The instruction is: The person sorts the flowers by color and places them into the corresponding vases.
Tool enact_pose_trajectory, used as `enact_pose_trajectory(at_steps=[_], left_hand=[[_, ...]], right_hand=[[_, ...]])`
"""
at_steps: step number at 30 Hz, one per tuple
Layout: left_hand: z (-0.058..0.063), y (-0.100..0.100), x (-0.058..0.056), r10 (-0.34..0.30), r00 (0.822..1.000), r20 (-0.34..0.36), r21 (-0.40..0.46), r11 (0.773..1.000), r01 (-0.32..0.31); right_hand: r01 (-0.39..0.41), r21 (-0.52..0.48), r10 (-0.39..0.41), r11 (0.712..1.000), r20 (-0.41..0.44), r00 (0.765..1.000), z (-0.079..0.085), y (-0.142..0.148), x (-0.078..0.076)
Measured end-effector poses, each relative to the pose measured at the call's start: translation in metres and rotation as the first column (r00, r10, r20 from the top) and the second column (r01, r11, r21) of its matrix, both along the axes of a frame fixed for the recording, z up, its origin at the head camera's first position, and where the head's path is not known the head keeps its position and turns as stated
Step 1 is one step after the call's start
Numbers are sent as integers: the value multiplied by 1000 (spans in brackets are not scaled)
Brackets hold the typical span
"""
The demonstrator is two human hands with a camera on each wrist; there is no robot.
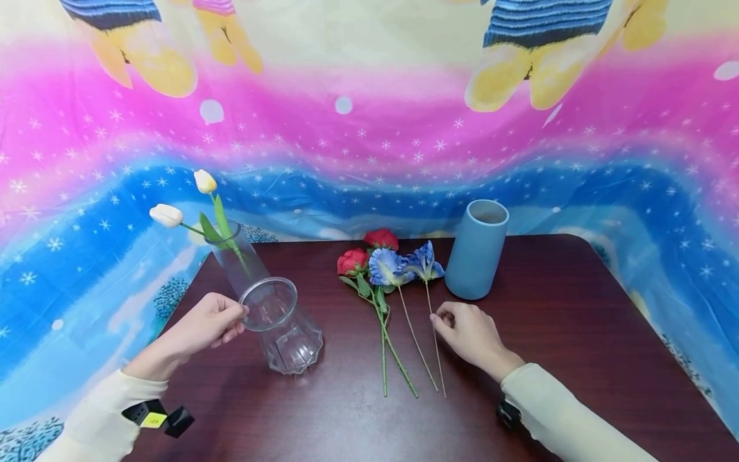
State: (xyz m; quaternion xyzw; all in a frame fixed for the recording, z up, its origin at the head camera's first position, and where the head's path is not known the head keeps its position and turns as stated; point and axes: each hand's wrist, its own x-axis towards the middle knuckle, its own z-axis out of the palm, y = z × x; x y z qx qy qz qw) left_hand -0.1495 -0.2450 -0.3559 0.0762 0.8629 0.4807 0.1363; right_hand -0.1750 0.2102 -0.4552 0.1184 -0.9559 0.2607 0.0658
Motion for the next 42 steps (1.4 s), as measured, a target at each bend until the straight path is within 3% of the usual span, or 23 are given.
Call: enact_pose_trajectory(at_steps=[8,19,30,42], left_hand=[[-5,-4,-4,2,1000,28,9,1000,-2],[-7,-2,-4,-21,998,56,44,999,18],[-8,-4,-1,-32,998,61,79,996,27],[-11,-5,-2,-43,997,70,117,993,35]], right_hand=[[-33,32,29,999,102,994,-4,5,-11],[-73,68,57,995,207,977,-7,5,-14],[-99,64,82,993,232,969,-14,1,-16],[-107,13,102,994,204,974,-13,3,-19]])
